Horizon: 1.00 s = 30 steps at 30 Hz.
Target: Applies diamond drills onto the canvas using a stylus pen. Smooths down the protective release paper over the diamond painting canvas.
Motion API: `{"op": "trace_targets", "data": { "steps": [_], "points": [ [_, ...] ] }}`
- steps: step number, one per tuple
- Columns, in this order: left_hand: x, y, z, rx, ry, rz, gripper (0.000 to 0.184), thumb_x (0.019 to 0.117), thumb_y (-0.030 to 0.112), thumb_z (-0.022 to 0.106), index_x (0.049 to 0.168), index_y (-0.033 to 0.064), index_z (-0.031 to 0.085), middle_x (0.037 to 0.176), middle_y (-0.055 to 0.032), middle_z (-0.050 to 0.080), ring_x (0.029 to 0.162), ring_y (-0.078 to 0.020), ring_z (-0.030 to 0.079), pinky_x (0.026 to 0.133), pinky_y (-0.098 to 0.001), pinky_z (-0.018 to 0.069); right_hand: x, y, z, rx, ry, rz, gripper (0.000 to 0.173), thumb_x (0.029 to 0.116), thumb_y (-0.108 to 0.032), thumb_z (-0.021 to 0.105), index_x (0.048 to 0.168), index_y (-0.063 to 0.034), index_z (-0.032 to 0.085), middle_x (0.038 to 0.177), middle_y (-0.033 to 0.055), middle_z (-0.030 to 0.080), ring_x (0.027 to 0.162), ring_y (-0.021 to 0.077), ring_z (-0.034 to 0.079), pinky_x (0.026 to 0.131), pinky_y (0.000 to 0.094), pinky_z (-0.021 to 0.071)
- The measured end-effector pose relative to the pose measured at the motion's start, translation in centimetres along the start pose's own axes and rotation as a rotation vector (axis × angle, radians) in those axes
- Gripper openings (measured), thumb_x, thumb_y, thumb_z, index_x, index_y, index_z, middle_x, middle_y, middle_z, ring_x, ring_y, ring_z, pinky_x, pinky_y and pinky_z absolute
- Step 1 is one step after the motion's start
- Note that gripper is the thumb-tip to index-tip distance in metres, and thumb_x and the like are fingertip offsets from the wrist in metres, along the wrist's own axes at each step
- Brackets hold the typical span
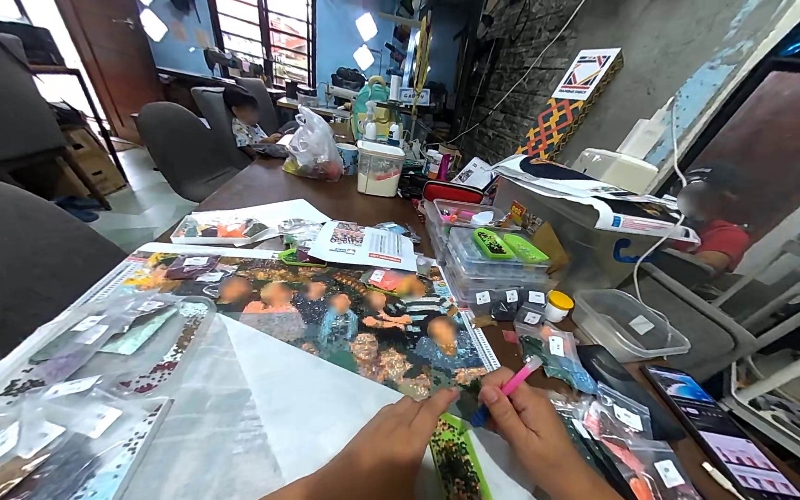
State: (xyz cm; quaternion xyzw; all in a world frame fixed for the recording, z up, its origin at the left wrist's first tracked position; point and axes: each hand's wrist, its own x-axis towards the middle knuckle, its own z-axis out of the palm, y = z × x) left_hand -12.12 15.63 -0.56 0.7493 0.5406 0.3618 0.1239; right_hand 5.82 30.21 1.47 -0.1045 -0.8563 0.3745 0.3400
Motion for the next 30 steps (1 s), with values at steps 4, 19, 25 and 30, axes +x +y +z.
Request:
{"op": "trace_targets", "data": {
  "steps": [4,19,25,30],
  "points": [
    [-0.1,0.1,-0.1,0.010,-0.024,-0.021,0.107,0.0711,0.047,0.088,0.151,-0.0057,0.039,0.129,-0.0226,0.066,0.106,-0.0391,0.068,0.091,-0.0545,0.0541,0.2,0.1,-1.4,0.048,0.098,0.156,0.030,0.1088,-0.028,0.042,0.093,-0.0097,0.060,0.074,-0.0092,0.059,0.061,-0.0058,0.054,0.056,0.0124,0.0475],
    [-0.2,0.4,-0.4,-0.013,-0.026,-0.037,0.106,0.0708,0.045,0.089,0.150,-0.0061,0.040,0.129,-0.0237,0.066,0.105,-0.0398,0.068,0.092,-0.0557,0.0536,0.5,1.8,-2.1,-0.084,0.139,0.206,0.027,0.1037,-0.018,0.042,0.087,-0.0071,0.060,0.069,-0.0080,0.055,0.059,-0.0053,0.052,0.056,0.0131,0.0457],
    [-0.2,0.4,-0.5,-0.003,-0.032,-0.036,0.106,0.0713,0.046,0.089,0.150,-0.0059,0.040,0.128,-0.0238,0.066,0.104,-0.0395,0.068,0.091,-0.0549,0.0539,0.5,1.8,-1.9,-0.078,0.133,0.224,0.026,0.1032,-0.018,0.043,0.087,-0.0082,0.060,0.067,-0.0090,0.054,0.058,-0.0052,0.051,0.055,0.0133,0.0446],
    [-0.3,0.3,-0.4,-0.002,-0.028,-0.023,0.105,0.0721,0.047,0.088,0.150,-0.0060,0.040,0.128,-0.0236,0.066,0.104,-0.0392,0.068,0.091,-0.0545,0.0540,0.5,1.8,-1.9,-0.088,0.128,0.222,0.026,0.1033,-0.019,0.043,0.087,-0.0079,0.060,0.067,-0.0089,0.053,0.057,-0.0051,0.051,0.055,0.0133,0.0446]
  ]
}}
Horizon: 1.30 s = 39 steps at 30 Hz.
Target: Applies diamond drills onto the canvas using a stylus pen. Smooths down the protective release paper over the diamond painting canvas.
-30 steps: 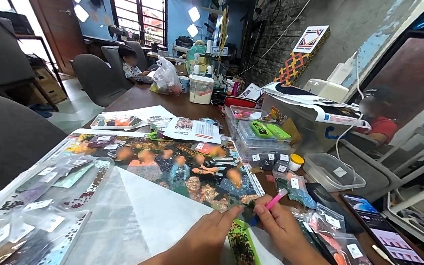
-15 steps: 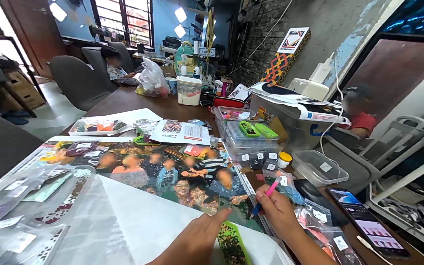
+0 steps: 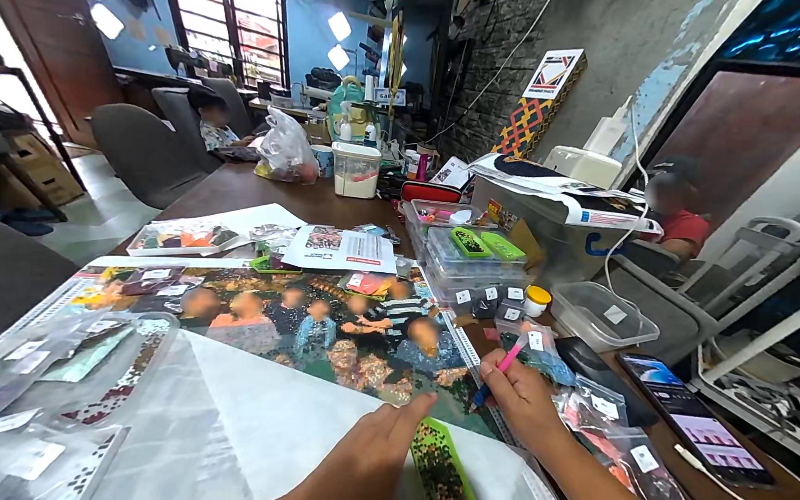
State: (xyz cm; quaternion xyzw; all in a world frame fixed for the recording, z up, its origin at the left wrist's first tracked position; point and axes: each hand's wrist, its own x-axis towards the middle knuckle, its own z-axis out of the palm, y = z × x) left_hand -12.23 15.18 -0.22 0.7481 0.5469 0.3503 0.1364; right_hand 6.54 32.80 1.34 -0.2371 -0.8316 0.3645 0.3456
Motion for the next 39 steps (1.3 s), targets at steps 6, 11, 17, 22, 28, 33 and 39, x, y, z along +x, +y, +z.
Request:
{"op": "trace_targets", "data": {
  "steps": [6,11,17,22,28,33,39],
  "points": [
    [0.0,0.1,-0.1,-0.001,-0.008,-0.002,0.106,0.0713,0.046,0.089,0.150,-0.0061,0.040,0.129,-0.0240,0.065,0.104,-0.0394,0.067,0.091,-0.0536,0.0540,0.0,0.0,0.1,-0.016,-0.001,0.002,0.026,0.1030,-0.019,0.043,0.086,-0.0082,0.060,0.067,-0.0087,0.054,0.058,-0.0051,0.053,0.056,0.0134,0.0463],
    [0.0,0.1,-0.1,0.005,-0.006,-0.002,0.107,0.0713,0.045,0.089,0.151,-0.0053,0.039,0.129,-0.0232,0.065,0.105,-0.0387,0.067,0.091,-0.0534,0.0538,0.0,0.0,0.1,-0.008,-0.001,-0.008,0.026,0.1031,-0.018,0.043,0.087,-0.0080,0.060,0.067,-0.0089,0.054,0.058,-0.0055,0.052,0.056,0.0127,0.0457],
    [-0.1,0.0,0.0,0.006,0.016,0.006,0.106,0.0708,0.046,0.089,0.150,-0.0054,0.041,0.127,-0.0227,0.066,0.104,-0.0390,0.068,0.090,-0.0552,0.0542,0.0,0.4,0.1,-0.046,-0.015,-0.060,0.027,0.1037,-0.020,0.043,0.087,-0.0065,0.060,0.067,-0.0069,0.054,0.059,-0.0044,0.053,0.057,0.0143,0.0465],
    [-0.1,-0.2,0.2,0.018,0.022,0.016,0.106,0.0712,0.048,0.088,0.150,-0.0053,0.041,0.128,-0.0222,0.066,0.103,-0.0380,0.068,0.089,-0.0537,0.0549,-0.2,0.3,0.1,-0.159,-0.024,-0.165,0.032,0.1057,-0.027,0.043,0.088,-0.0064,0.060,0.063,-0.0043,0.052,0.056,-0.0030,0.051,0.054,0.0150,0.0445],
    [0.0,-0.4,0.4,0.007,0.038,0.041,0.106,0.0703,0.047,0.088,0.148,-0.0072,0.042,0.126,-0.0245,0.067,0.104,-0.0404,0.068,0.089,-0.0545,0.0551,-0.9,-0.9,0.9,-0.034,-0.009,-0.298,0.037,0.1101,-0.033,0.041,0.091,-0.0081,0.059,0.070,-0.0036,0.056,0.059,-0.0054,0.052,0.055,0.0118,0.0453],
    [0.0,-0.3,0.4,0.012,0.038,0.041,0.104,0.0709,0.046,0.088,0.148,-0.0063,0.042,0.126,-0.0235,0.067,0.103,-0.0393,0.068,0.089,-0.0538,0.0550,-1.2,-1.3,2.2,0.028,-0.091,-0.358,0.036,0.1109,-0.033,0.042,0.094,-0.0055,0.057,0.071,-0.0005,0.054,0.060,-0.0041,0.051,0.056,0.0112,0.0446],
    [0.1,-0.4,0.5,0.018,0.040,0.048,0.104,0.0710,0.046,0.088,0.148,-0.0065,0.042,0.125,-0.0234,0.067,0.103,-0.0385,0.068,0.088,-0.0536,0.0549,-1.0,-1.3,2.7,-0.009,-0.098,-0.348,0.035,0.1105,-0.032,0.044,0.094,-0.0041,0.058,0.071,0.0008,0.055,0.060,-0.0031,0.052,0.057,0.0115,0.0460]
  ]
}}
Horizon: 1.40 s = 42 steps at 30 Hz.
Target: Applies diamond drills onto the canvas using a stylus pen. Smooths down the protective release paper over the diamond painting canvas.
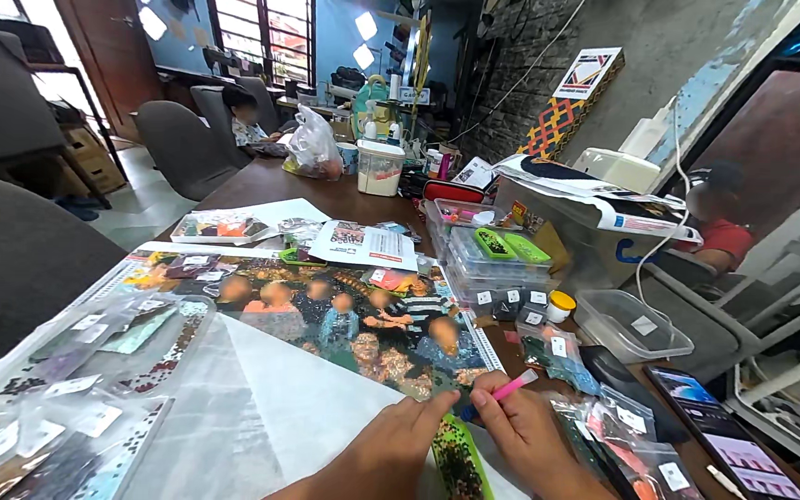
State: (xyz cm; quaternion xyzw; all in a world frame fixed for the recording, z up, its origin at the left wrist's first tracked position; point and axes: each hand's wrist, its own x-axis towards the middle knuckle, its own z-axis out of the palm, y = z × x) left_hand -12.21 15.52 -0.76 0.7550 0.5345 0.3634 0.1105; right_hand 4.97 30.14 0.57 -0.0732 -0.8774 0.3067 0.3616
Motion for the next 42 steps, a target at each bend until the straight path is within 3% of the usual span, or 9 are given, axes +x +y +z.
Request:
{"op": "trace_targets", "data": {
  "steps": [18,23,33,42],
  "points": [
    [0.0,0.1,0.0,-0.002,-0.006,-0.017,0.105,0.0712,0.048,0.088,0.149,-0.0046,0.041,0.124,-0.0230,0.067,0.104,-0.0392,0.067,0.089,-0.0542,0.0545,0.1,0.1,0.2,0.020,-0.026,0.013,0.034,0.1105,-0.030,0.044,0.094,-0.0038,0.058,0.071,0.0009,0.056,0.061,-0.0025,0.053,0.058,0.0120,0.0467],
    [0.0,-0.1,0.2,0.001,0.007,-0.005,0.105,0.0709,0.049,0.088,0.148,-0.0063,0.043,0.125,-0.0233,0.067,0.103,-0.0393,0.068,0.088,-0.0543,0.0552,0.1,0.1,-0.4,0.072,0.029,0.075,0.035,0.1100,-0.034,0.045,0.094,-0.0066,0.060,0.071,-0.0038,0.057,0.058,-0.0057,0.051,0.055,0.0111,0.0449],
    [-0.1,0.5,-0.4,-0.047,-0.003,-0.061,0.119,0.0683,0.044,0.091,0.153,-0.0105,0.028,0.126,-0.0229,0.067,0.102,-0.0362,0.068,0.090,-0.0501,0.0553,0.1,1.3,-2.8,0.089,0.174,0.201,0.027,0.1065,-0.025,0.047,0.087,-0.0115,0.060,0.069,-0.0104,0.056,0.057,-0.0062,0.051,0.053,0.0124,0.0448],
    [0.0,0.7,-0.7,-0.055,-0.031,-0.075,0.117,0.0681,0.044,0.091,0.153,-0.0095,0.031,0.127,-0.0243,0.066,0.101,-0.0383,0.067,0.090,-0.0529,0.0542,0.0,2.1,-3.0,-0.001,0.166,0.235,0.027,0.1037,-0.022,0.047,0.083,-0.0099,0.061,0.067,-0.0095,0.055,0.058,-0.0067,0.052,0.055,0.0120,0.0462]
  ]
}}
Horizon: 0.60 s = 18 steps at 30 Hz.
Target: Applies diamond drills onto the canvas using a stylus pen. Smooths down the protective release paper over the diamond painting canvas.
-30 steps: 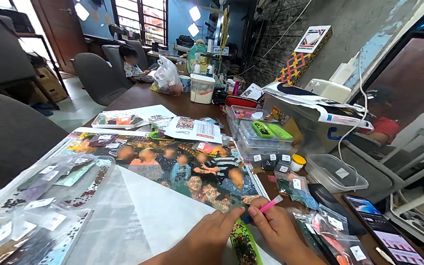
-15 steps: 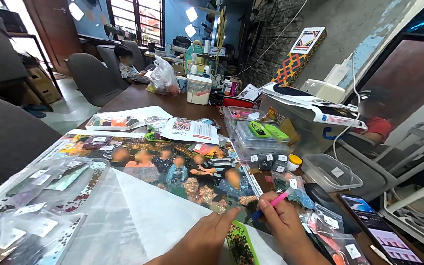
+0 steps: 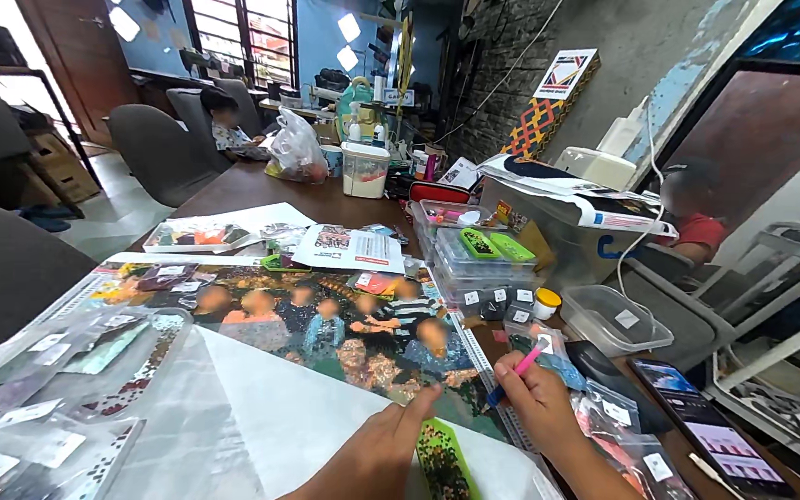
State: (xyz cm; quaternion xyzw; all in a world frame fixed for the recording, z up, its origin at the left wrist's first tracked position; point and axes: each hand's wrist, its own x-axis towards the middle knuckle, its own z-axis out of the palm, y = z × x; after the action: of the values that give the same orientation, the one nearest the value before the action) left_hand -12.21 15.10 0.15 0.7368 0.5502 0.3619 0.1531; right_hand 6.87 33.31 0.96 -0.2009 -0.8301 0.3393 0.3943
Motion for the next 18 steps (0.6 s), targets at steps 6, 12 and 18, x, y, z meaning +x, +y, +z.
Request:
{"op": "trace_targets", "data": {
  "steps": [6,12,18],
  "points": [
    [-0.08,0.00,0.12,0.021,0.008,0.008,0.115,0.0691,0.046,0.090,0.153,-0.0088,0.033,0.127,-0.0242,0.065,0.102,-0.0384,0.067,0.090,-0.0524,0.0544,-0.03,-0.02,0.06,-0.019,0.006,0.010,0.026,0.1025,-0.022,0.048,0.082,-0.0101,0.060,0.066,-0.0096,0.054,0.058,-0.0069,0.052,0.055,0.0115,0.0454],
    [-0.09,-0.01,0.04,0.028,-0.003,0.012,0.113,0.0709,0.046,0.088,0.153,-0.0089,0.033,0.129,-0.0249,0.065,0.103,-0.0387,0.067,0.090,-0.0524,0.0541,-0.01,0.01,0.09,-0.029,0.004,0.015,0.027,0.1023,-0.021,0.048,0.082,-0.0104,0.060,0.065,-0.0100,0.053,0.057,-0.0075,0.051,0.054,0.0112,0.0449],
    [-0.14,-0.07,0.11,0.036,0.006,0.019,0.112,0.0714,0.048,0.087,0.152,-0.0090,0.034,0.128,-0.0238,0.066,0.104,-0.0385,0.067,0.091,-0.0522,0.0542,-0.08,0.00,0.20,-0.009,-0.011,0.016,0.025,0.1022,-0.019,0.048,0.083,-0.0096,0.060,0.066,-0.0099,0.053,0.058,-0.0076,0.051,0.055,0.0108,0.0441]
  ]
}}
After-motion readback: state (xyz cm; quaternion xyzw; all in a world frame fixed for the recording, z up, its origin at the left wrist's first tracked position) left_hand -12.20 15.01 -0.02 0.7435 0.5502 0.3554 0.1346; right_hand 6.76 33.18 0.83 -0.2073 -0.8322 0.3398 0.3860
